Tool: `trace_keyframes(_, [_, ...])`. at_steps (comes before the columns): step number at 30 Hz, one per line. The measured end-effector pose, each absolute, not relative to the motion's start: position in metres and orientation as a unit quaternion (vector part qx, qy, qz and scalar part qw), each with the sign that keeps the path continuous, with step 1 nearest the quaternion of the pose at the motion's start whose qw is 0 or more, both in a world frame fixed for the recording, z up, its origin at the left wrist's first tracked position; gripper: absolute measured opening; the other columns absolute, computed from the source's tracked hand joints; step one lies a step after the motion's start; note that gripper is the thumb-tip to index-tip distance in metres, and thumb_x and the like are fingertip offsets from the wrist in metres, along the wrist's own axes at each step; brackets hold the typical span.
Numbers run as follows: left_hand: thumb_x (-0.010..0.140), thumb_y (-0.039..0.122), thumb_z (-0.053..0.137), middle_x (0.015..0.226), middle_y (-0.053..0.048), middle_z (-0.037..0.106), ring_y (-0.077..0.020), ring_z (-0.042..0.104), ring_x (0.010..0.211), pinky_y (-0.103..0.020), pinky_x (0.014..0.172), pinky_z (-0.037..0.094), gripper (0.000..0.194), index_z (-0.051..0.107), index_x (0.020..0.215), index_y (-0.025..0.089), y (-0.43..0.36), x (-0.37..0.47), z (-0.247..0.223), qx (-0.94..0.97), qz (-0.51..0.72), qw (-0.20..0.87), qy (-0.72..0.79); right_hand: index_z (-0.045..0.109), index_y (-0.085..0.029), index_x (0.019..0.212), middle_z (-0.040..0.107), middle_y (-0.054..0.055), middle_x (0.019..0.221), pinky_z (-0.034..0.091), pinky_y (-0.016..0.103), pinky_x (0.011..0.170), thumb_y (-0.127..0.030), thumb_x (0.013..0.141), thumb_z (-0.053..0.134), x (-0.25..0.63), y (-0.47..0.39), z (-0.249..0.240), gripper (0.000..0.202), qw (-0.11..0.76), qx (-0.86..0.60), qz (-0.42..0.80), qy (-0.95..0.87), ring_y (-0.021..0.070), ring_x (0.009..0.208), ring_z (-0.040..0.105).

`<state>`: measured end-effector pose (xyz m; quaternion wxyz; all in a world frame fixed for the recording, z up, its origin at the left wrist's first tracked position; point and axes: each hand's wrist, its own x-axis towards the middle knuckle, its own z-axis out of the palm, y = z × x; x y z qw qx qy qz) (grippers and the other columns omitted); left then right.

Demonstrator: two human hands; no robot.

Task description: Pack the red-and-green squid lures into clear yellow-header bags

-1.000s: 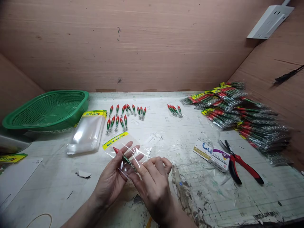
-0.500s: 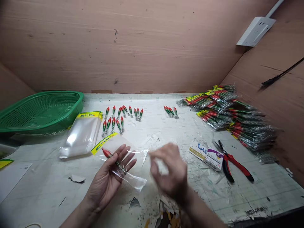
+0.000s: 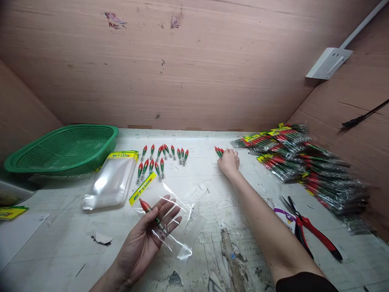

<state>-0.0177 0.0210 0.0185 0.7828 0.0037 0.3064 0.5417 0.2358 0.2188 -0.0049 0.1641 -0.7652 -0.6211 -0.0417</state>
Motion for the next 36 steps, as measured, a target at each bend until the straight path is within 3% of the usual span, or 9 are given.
trace_keyframes(9, [0.089,0.011,0.049,0.102,-0.013,0.071,-0.0241,0.069,0.093,-0.038,0.083,0.058,0.025,0.065,0.108,0.009,0.019,-0.014,0.023,-0.009,0.537,0.78,0.323,0.058,-0.017,0.086,0.055,0.009,0.092,0.041,0.034,0.075,-0.018,0.079,0.053,0.217,0.123,-0.02,0.008,0.176,-0.653,-0.035,-0.736,0.0251,0.09,0.046])
trace_keyframes(15, [0.089,0.012,0.049,0.102,-0.014,0.071,-0.0241,0.069,0.093,-0.039,0.083,0.058,0.025,0.063,0.11,0.008,0.019,-0.013,0.023,-0.004,0.534,0.777,0.334,0.061,-0.015,0.085,0.057,0.014,0.096,0.041,0.044,0.078,-0.021,0.082,0.049,0.225,0.086,-0.019,0.014,0.232,-0.645,-0.033,-0.727,0.0305,0.094,0.045])
trace_keyframes(17, [0.09,0.012,0.049,0.104,-0.014,0.071,-0.0238,0.068,0.094,-0.038,0.084,0.057,0.026,0.062,0.112,0.009,0.02,-0.014,0.023,-0.005,0.537,0.773,0.338,0.061,-0.016,0.085,0.059,0.012,0.09,0.044,0.041,0.075,-0.025,0.083,0.05,0.232,0.078,-0.009,0.015,0.251,-0.64,-0.017,-0.727,0.0275,0.089,0.049])
trace_keyframes(21, [0.09,0.013,0.048,0.11,-0.014,0.069,-0.0237,0.066,0.1,-0.038,0.09,0.055,0.028,0.061,0.115,0.009,0.022,-0.015,0.021,-0.006,0.547,0.762,0.347,0.06,-0.017,0.094,0.061,0.007,0.086,0.049,0.028,0.065,-0.042,0.088,0.053,0.244,0.04,0.024,0.027,0.345,-0.613,0.21,-0.679,0.0186,0.076,0.058])
trace_keyframes(24, [0.09,0.014,0.05,0.113,-0.014,0.068,-0.0239,0.064,0.105,-0.039,0.094,0.052,0.028,0.061,0.115,0.01,0.022,-0.015,0.019,0.0,0.553,0.759,0.343,0.061,-0.02,0.096,0.06,0.004,0.084,0.049,0.024,0.063,-0.041,0.087,0.059,0.24,0.005,0.048,0.024,0.331,-0.558,0.31,-0.695,0.0167,0.076,0.058])
trace_keyframes(27, [0.09,0.016,0.05,0.116,-0.014,0.066,-0.0252,0.062,0.108,-0.04,0.096,0.051,0.027,0.062,0.113,0.01,0.021,-0.014,0.018,0.01,0.554,0.763,0.332,0.06,-0.021,0.091,0.056,0.003,0.079,0.046,0.024,0.058,-0.032,0.089,0.057,0.218,-0.014,0.053,0.011,0.311,-0.526,0.222,-0.76,0.0152,0.07,0.055])
trace_keyframes(31, [0.092,0.018,0.047,0.119,-0.015,0.064,-0.0267,0.061,0.111,-0.041,0.096,0.051,0.028,0.062,0.114,0.009,0.02,-0.014,0.021,0.017,0.552,0.768,0.325,0.058,-0.019,0.088,0.053,0.005,0.079,0.046,0.027,0.061,-0.021,0.089,0.052,0.182,-0.015,0.04,0.006,0.359,-0.513,0.087,-0.775,0.0175,0.074,0.053])
trace_keyframes(36, [0.092,0.019,0.046,0.121,-0.015,0.063,-0.0259,0.059,0.113,-0.039,0.098,0.05,0.032,0.058,0.12,0.009,0.024,-0.019,0.025,0.014,0.573,0.752,0.326,0.055,-0.018,0.09,0.052,0.004,0.079,0.044,0.026,0.062,-0.018,0.089,0.051,0.178,-0.016,0.043,0.004,0.351,-0.507,0.098,-0.781,0.0164,0.074,0.052])
